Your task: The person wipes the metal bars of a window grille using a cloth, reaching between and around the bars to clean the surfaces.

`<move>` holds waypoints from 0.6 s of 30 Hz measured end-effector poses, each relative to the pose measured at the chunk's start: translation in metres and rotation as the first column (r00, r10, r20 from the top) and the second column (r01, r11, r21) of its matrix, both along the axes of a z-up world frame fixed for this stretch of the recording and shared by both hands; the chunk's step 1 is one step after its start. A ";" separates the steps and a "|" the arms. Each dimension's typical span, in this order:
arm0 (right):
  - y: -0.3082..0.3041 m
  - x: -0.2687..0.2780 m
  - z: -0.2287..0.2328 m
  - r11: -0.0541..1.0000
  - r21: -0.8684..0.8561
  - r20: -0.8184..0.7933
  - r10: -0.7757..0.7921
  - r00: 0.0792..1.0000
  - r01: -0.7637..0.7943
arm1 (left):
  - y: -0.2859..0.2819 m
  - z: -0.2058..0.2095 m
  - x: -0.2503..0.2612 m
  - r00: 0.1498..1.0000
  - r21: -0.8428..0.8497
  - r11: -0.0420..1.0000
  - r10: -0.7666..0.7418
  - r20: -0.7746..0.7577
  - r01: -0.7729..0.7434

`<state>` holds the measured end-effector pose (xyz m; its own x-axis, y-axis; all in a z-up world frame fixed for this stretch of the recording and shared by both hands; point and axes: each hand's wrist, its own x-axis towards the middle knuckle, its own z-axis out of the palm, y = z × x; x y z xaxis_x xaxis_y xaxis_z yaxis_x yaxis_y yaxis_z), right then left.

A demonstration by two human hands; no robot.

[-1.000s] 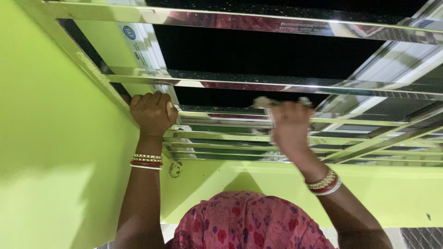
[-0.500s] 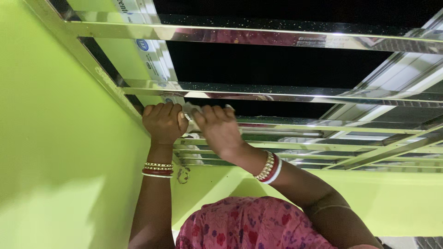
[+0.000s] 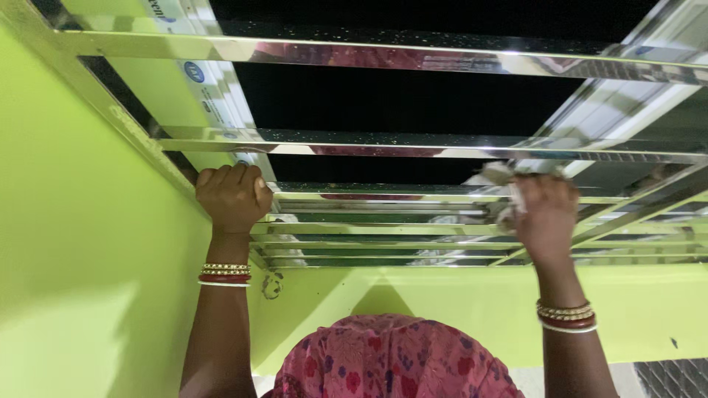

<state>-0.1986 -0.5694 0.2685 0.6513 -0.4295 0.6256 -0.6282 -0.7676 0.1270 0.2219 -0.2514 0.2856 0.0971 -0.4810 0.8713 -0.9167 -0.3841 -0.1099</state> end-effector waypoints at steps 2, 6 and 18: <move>-0.020 -0.020 -0.013 0.994 -0.085 0.003 -0.063 0.998 0.063 | 0.000 0.001 -0.002 1.000 -0.018 1.000 -0.013 0.008 0.013; -0.029 -0.035 -0.021 0.998 -0.004 0.122 -0.059 0.991 0.060 | 0.000 -0.002 -0.003 0.999 0.018 0.999 0.033 0.000 -0.033; 0.125 0.173 0.000 0.978 0.092 -0.068 0.192 0.979 -0.186 | 0.000 -0.003 0.001 1.000 0.003 1.000 0.022 -0.006 -0.022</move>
<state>-0.0256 -0.4443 0.2687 0.7698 -0.3434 0.5380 -0.4618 -0.8816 0.0981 0.2229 -0.2515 0.2828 0.1129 -0.4816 0.8691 -0.9089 -0.4035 -0.1055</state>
